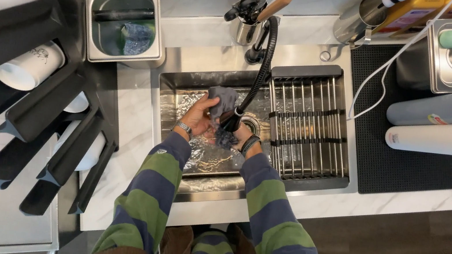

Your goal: The person wipes a stainless steel ice bin lid and the surrounding counter with a gray cloth, then rinses and wrings the cloth at the sink. They wipe the front counter near a pastry display, open a drawer to retrieve a notepad and pen, and finally open a cash register drawer to remove paper currency.

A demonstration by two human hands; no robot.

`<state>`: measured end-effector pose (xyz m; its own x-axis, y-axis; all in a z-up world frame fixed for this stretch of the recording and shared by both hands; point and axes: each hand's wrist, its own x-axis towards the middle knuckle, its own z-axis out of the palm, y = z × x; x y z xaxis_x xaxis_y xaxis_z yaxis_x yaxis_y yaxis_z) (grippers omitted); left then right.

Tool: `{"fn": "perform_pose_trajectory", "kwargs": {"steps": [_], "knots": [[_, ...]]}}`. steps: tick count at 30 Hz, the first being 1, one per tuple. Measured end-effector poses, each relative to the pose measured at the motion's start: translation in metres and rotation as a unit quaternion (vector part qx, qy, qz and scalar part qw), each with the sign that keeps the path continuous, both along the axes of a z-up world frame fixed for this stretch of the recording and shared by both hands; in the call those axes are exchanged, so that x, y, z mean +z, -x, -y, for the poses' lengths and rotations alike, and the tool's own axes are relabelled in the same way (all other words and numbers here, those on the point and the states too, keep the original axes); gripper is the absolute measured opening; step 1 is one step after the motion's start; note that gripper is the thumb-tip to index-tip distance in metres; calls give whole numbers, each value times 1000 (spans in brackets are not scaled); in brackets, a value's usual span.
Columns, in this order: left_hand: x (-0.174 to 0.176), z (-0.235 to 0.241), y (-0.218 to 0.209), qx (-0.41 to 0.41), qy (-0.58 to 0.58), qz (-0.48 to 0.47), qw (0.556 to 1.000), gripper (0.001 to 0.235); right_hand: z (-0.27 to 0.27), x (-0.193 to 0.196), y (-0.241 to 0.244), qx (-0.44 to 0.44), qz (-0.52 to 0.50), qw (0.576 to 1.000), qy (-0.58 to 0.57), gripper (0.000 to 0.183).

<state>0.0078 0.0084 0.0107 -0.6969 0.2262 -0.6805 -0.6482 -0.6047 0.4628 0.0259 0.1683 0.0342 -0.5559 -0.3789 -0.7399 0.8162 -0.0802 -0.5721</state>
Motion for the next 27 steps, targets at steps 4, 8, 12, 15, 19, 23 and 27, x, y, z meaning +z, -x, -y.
{"fn": "perform_pose_trajectory", "kwargs": {"steps": [4, 8, 12, 15, 19, 23, 27], "knots": [[-46, -25, 2, -12, -68, 13, 998, 51, -23, -55, -14, -74, 138, 986, 61, 48], [23, -46, -5, -3, -31, -10, 999, 30, -40, -32, -30, -1, 141, 974, 177, 27], [1, -52, -4, 18, 124, -56, 991, 23, -36, -1, -45, -90, 8, 994, 66, 55], [-59, -35, -6, -11, 282, -103, 954, 34, -32, 35, -36, 60, -150, 987, -27, 69], [-23, -41, -23, -43, 406, -147, 901, 37, -13, 7, -46, 135, -268, 923, -242, 45], [8, -67, -42, -74, 449, -78, 887, 59, 3, 12, -57, 137, -389, 772, -484, 47], [8, -75, -52, -105, 479, -139, 860, 46, -14, -44, -60, 213, -475, 640, -566, 47]]}}
